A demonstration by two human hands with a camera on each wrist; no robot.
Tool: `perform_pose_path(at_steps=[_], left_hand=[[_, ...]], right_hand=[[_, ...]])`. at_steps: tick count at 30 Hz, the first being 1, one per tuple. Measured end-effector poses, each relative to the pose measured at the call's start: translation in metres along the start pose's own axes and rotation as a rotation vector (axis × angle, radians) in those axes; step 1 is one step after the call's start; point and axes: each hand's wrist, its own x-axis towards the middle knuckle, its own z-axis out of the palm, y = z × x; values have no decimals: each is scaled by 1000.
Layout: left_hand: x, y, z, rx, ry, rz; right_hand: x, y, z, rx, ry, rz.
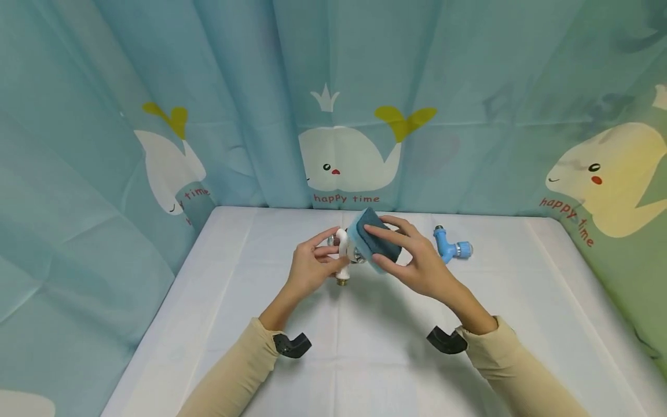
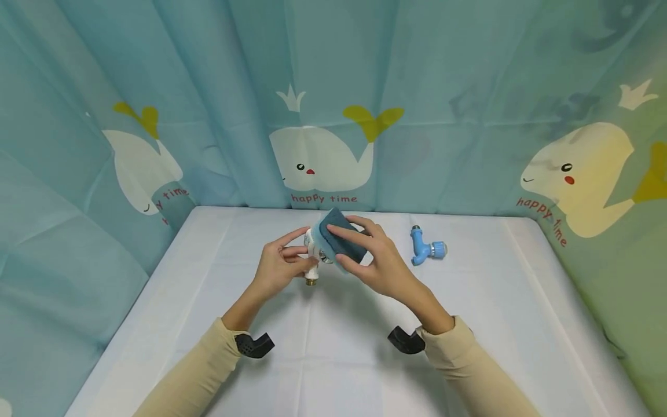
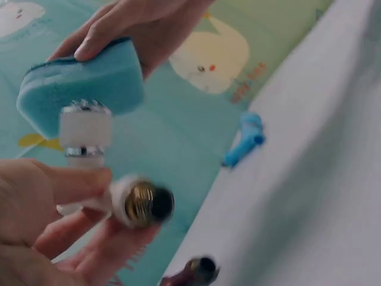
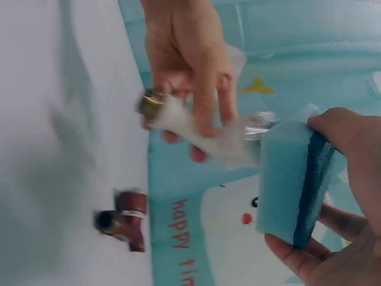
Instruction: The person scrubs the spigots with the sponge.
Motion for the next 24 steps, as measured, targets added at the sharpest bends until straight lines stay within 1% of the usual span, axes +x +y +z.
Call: perform_pose_path(at_steps=[2, 3, 6, 8, 12, 15, 17, 18, 19, 21, 24], left_hand=[[1, 0, 1, -80, 5, -54], [1, 0, 1, -121, 15, -83], [1, -1, 3, -197, 66, -151], [2, -1, 4, -227, 80, -177], [2, 1, 7, -308, 74, -210], [3, 2, 10, -364, 97, -229], [3, 1, 11, -374, 127, -232], [3, 1, 12, -374, 134, -230], [3, 0, 12, -369, 133, -229], [3, 0, 12, -357, 105, -228], [1, 1, 12, -343, 63, -252]], right_hand=[[-4, 0, 5, 65, 0, 31], [-7, 1, 8, 81, 2, 47], [-14, 2, 15, 110, 31, 82], [-15, 1, 17, 113, 62, 80], [-12, 0, 24, 125, 119, 79], [-16, -3, 33, 90, 127, 34], [-17, -7, 37, 47, 115, -31], [-17, -8, 37, 7, 113, -73], [-16, -9, 37, -33, 110, -108], [-10, -8, 32, -103, 117, -156], [-1, -2, 23, -198, 155, -169]])
